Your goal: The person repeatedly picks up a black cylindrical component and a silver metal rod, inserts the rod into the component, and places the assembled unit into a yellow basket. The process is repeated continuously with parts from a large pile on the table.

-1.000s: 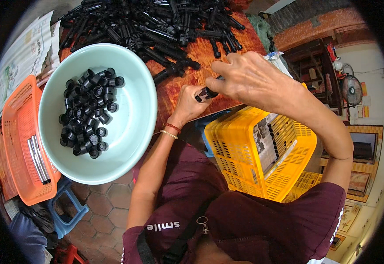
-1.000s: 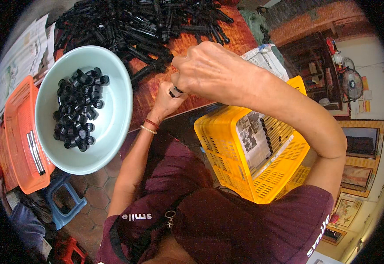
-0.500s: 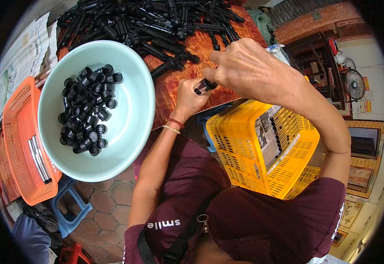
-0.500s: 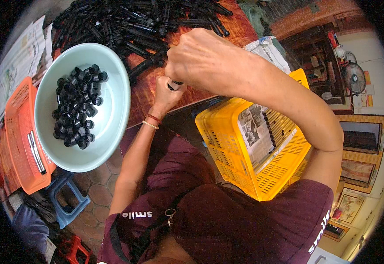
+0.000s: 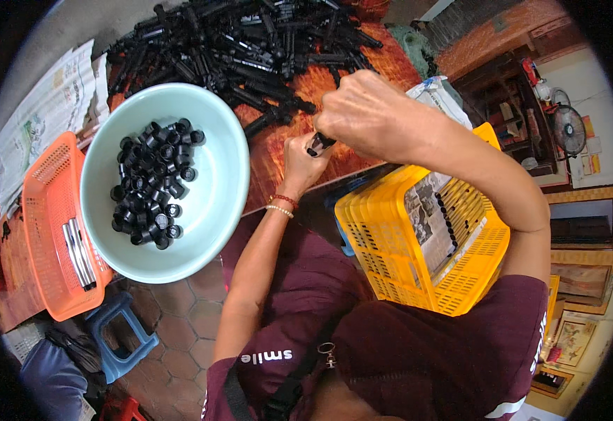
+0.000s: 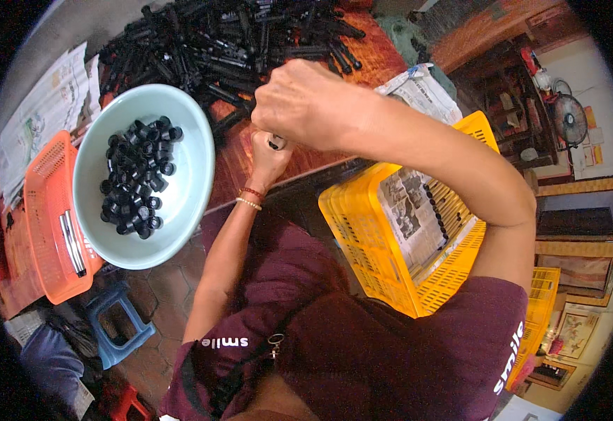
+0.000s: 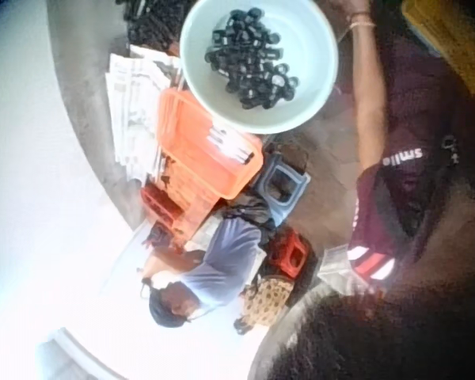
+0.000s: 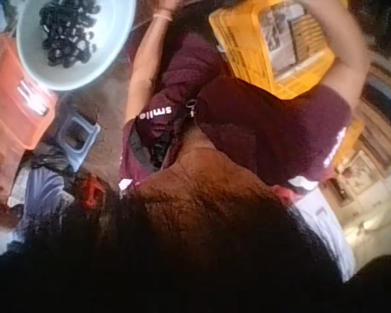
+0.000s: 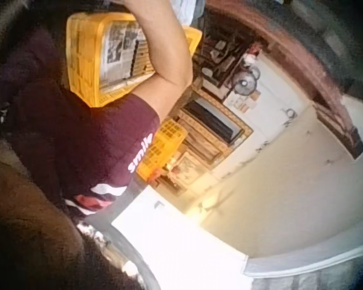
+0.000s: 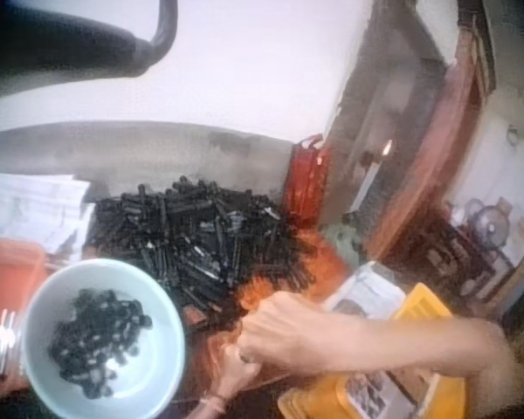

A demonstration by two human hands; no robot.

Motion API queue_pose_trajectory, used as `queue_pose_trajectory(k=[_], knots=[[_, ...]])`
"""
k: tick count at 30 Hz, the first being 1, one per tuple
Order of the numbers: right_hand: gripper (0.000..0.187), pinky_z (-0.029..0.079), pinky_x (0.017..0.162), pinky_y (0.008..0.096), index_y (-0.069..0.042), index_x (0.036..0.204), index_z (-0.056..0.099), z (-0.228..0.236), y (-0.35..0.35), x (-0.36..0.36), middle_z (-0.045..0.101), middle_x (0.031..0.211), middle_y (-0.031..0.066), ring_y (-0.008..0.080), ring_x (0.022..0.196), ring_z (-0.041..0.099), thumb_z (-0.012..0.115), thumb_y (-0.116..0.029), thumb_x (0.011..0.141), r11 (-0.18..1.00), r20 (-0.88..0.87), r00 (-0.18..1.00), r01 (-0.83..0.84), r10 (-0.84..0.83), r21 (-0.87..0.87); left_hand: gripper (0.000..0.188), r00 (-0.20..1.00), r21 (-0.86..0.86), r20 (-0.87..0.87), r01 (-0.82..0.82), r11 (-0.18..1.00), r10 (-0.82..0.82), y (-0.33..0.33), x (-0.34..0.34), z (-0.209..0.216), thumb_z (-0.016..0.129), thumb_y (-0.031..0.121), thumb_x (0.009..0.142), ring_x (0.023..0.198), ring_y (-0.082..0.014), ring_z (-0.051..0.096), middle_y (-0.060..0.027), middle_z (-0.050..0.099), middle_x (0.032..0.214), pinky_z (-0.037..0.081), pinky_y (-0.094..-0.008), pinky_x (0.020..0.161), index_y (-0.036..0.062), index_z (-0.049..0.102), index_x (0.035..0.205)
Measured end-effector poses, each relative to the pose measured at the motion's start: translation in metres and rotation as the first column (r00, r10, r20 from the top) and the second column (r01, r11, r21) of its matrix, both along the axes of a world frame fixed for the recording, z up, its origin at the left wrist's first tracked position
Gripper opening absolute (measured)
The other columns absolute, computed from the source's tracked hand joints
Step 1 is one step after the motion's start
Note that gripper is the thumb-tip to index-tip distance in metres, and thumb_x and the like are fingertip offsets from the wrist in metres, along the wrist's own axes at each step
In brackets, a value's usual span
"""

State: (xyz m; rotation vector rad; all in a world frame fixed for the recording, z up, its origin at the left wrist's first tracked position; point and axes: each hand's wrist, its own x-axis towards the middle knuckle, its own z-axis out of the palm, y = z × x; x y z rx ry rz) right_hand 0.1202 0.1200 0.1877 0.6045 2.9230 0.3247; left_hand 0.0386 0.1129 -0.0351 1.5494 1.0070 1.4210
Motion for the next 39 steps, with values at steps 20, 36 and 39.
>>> queue_pose_trajectory(k=[20,36,39], knots=[[0.018,0.031,0.036,0.0237,-0.009,0.077,0.045,-0.164,0.065,0.194,0.048,0.062,-0.0007,0.0085,0.045,0.041,0.051,-0.020,0.090,-0.085,0.033,-0.330,0.145,-0.943,-0.986,0.043,0.923,-0.498,0.315,0.360,0.789,-0.222,0.000,-0.030,0.010,0.052,0.002,0.079,0.070,-0.0112,0.045,0.0004,0.040,0.084,0.044,-0.0275,0.068,0.0053,0.040,0.120],[0.043,0.050,0.075,0.0516,0.007,0.113,0.040,-0.210,0.111,0.183,0.063,0.088,0.0307,0.0435,0.087,0.063,0.055,-0.021,0.085,0.179,-0.307,0.092,0.947,-0.947,-0.265,0.034,0.755,-0.443,0.615,0.569,0.692,-0.227,-0.048,-0.054,0.042,0.068,0.012,0.082,0.087,-0.0153,0.060,-0.0038,0.058,0.097,0.049,-0.0320,0.081,0.0051,0.050,0.110],[0.044,0.051,0.074,0.0510,0.007,0.112,0.041,-0.208,0.103,0.181,0.064,0.086,0.0304,0.0440,0.084,0.064,0.056,-0.023,0.085,0.213,-0.337,0.128,0.950,-0.933,-0.229,0.033,0.740,-0.386,0.614,0.586,0.713,-0.275,-0.052,-0.056,0.040,0.068,0.008,0.082,0.091,-0.0124,0.059,-0.0030,0.060,0.097,0.048,-0.0291,0.083,0.0046,0.051,0.111]])
